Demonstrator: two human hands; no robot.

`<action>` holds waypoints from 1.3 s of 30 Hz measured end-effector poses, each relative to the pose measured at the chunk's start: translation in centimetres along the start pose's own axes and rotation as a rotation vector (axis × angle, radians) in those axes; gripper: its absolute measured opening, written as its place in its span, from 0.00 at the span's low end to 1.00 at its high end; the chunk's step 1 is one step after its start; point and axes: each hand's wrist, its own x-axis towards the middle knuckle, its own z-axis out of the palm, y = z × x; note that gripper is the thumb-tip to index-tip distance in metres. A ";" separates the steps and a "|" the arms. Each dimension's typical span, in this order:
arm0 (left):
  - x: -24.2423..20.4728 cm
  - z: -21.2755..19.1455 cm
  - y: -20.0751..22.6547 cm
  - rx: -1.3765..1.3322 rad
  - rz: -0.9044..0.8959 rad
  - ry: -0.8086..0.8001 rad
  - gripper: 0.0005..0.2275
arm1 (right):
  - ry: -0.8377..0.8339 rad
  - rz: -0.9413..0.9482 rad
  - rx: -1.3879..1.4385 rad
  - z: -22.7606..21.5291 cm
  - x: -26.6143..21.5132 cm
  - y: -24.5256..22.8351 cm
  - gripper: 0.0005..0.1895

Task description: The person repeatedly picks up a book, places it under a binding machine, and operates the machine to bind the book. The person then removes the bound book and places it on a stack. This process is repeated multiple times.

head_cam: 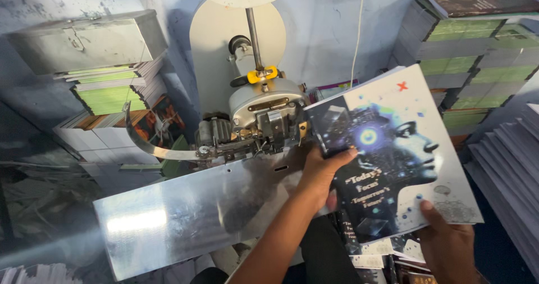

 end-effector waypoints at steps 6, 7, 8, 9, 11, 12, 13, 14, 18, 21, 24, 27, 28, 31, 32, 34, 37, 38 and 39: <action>1.9 -4.6 -4.2 0.460 0.071 0.024 0.33 | 0.139 -0.073 -0.660 -4.5 2.7 -0.7 0.19; 1.8 -5.8 -4.9 0.594 0.076 0.064 0.34 | 0.163 -0.048 -0.545 -5.4 3.2 -0.6 0.19; 2.0 -6.6 -5.8 0.594 0.100 0.065 0.34 | 0.191 -0.032 -0.397 -6.2 3.9 -0.5 0.19; 2.3 -7.3 -6.5 0.592 0.121 0.067 0.34 | 0.221 -0.016 -0.236 -7.2 4.6 -0.3 0.19; 3.0 -8.3 -7.7 0.592 0.152 0.058 0.34 | 0.239 -0.014 -0.135 -9.1 6.0 0.3 0.20; 3.2 -8.5 -8.2 0.594 0.162 0.049 0.34 | 0.246 -0.013 -0.098 -10.0 6.5 0.7 0.21; 3.3 -8.7 -8.5 0.594 0.172 0.041 0.33 | 0.252 -0.002 -0.096 -10.9 7.1 1.2 0.21; 3.4 -8.7 -8.7 0.599 0.168 0.045 0.33 | 0.257 0.014 -0.089 -11.7 7.6 1.8 0.22; 3.1 -8.7 -8.5 0.615 0.150 0.042 0.32 | 0.283 0.139 -0.149 -13.9 10.0 4.8 0.24; 2.5 -8.8 -8.3 0.664 0.226 0.024 0.31 | 0.236 0.316 -0.228 -15.4 11.3 8.4 0.24; 1.6 -8.8 -8.5 0.730 0.318 0.016 0.29 | 0.307 0.527 -0.393 -17.3 11.3 12.7 0.36; 1.4 -8.3 -8.1 0.741 0.344 0.026 0.28 | 0.368 0.731 -0.557 -18.1 11.4 15.2 0.48; 1.2 -8.2 -7.9 0.736 0.342 0.032 0.28 | 0.359 0.755 -0.514 -18.0 11.7 15.5 0.51; 0.8 -8.1 -7.4 0.756 0.315 0.031 0.27 | 0.318 0.729 -0.414 -17.5 11.8 15.8 0.57; 0.8 -7.9 -7.4 0.760 0.318 0.032 0.27 | 0.291 0.655 -0.399 -17.1 11.6 15.8 0.57; 0.8 -7.9 -7.3 0.771 0.326 0.036 0.27 | 0.246 0.526 -0.422 -16.1 11.5 15.1 0.55; 0.6 -7.9 -7.3 0.760 0.398 0.024 0.27 | 0.195 0.368 -0.544 -11.9 11.2 11.9 0.51; 0.5 -7.8 -7.3 0.766 0.385 0.024 0.26 | 0.177 0.315 -0.586 -10.1 11.0 10.6 0.50; 0.4 -7.8 -7.1 0.773 0.373 0.025 0.26 | 0.159 0.261 -0.627 -8.2 10.8 9.3 0.48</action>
